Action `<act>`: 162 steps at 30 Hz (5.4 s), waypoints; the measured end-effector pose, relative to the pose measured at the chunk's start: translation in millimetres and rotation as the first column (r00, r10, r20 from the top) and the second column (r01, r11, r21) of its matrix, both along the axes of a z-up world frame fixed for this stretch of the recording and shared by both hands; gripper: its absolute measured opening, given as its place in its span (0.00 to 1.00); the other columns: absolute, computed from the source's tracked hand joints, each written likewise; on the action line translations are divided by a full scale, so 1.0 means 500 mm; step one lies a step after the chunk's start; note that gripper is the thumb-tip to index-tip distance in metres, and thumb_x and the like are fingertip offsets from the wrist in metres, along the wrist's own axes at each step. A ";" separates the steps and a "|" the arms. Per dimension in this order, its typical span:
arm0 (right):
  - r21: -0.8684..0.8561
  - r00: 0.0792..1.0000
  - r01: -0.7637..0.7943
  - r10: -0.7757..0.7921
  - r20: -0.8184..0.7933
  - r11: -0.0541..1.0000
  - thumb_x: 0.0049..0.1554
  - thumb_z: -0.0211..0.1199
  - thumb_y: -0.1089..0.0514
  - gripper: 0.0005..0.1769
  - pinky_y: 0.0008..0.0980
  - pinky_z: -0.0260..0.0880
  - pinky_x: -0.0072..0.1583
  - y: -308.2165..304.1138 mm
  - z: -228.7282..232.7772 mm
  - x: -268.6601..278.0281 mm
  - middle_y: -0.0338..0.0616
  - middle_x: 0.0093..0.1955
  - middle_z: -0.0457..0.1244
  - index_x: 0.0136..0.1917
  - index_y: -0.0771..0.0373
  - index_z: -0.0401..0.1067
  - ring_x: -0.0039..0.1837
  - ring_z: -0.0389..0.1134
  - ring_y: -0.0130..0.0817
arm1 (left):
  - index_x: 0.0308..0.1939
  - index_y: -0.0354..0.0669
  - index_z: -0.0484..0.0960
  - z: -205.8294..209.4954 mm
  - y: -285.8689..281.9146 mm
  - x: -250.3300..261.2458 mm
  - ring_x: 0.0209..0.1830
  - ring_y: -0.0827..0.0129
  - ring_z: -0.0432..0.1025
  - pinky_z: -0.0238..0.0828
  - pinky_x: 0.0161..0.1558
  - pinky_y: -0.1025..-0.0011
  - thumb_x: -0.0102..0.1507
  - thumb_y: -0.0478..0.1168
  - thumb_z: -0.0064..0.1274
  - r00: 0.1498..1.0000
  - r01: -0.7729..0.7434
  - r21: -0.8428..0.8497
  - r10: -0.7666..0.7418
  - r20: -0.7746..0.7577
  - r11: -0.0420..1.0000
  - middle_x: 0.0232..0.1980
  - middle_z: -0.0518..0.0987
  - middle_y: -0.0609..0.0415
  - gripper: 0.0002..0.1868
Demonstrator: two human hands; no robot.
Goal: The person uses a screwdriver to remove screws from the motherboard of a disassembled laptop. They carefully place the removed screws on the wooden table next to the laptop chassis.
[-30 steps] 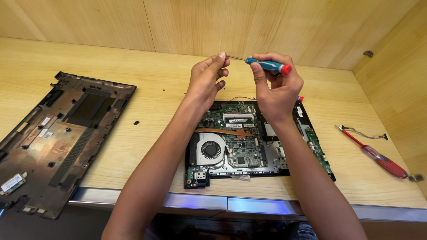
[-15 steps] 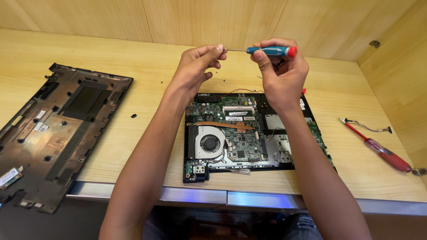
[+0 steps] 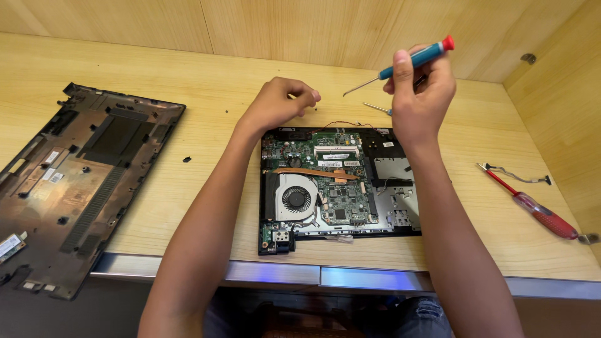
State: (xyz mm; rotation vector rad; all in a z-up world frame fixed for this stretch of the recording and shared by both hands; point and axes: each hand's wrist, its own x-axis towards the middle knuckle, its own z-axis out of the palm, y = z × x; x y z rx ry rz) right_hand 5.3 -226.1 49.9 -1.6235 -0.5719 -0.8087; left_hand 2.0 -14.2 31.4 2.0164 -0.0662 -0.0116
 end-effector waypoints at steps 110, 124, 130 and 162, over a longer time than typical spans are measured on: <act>0.283 0.922 0.005 -0.114 0.370 0.959 0.56 0.59 0.57 0.18 0.45 0.75 0.38 -0.173 -0.120 -0.281 0.61 0.37 0.58 0.41 0.74 0.57 0.35 0.69 0.55 | 0.43 0.51 0.66 -0.101 -0.346 -0.263 0.31 0.82 0.63 0.60 0.30 0.81 0.66 0.41 0.43 0.965 -0.091 -0.989 -0.255 -0.060 -0.113 0.38 0.70 0.68 0.04; 0.136 0.876 0.083 -0.137 0.462 0.987 0.55 0.61 0.61 0.14 0.44 0.75 0.41 -0.167 -0.123 -0.266 0.59 0.37 0.61 0.40 0.76 0.62 0.39 0.70 0.51 | 0.42 0.48 0.72 -0.098 -0.381 -0.267 0.32 0.80 0.64 0.59 0.30 0.80 0.64 0.43 0.47 0.961 -0.162 -0.955 -0.259 -0.096 -0.246 0.40 0.74 0.64 0.05; 0.100 0.865 0.101 -0.137 0.483 0.990 0.55 0.63 0.62 0.13 0.42 0.75 0.42 -0.166 -0.121 -0.264 0.58 0.37 0.62 0.40 0.75 0.63 0.40 0.70 0.51 | 0.38 0.48 0.75 -0.097 -0.400 -0.274 0.32 0.82 0.65 0.57 0.30 0.81 0.65 0.45 0.47 0.951 -0.198 -0.967 -0.271 -0.149 -0.163 0.36 0.75 0.66 0.07; 0.136 0.909 -0.017 -0.041 0.415 0.991 0.61 0.54 0.60 0.15 0.51 0.75 0.42 -0.176 -0.107 -0.268 0.60 0.40 0.57 0.43 0.75 0.55 0.42 0.70 0.61 | 0.37 0.39 0.76 -0.047 -0.315 -0.254 0.33 0.77 0.70 0.76 0.33 0.73 0.66 0.37 0.43 0.997 0.076 -0.734 -0.060 0.048 0.675 0.32 0.73 0.57 0.08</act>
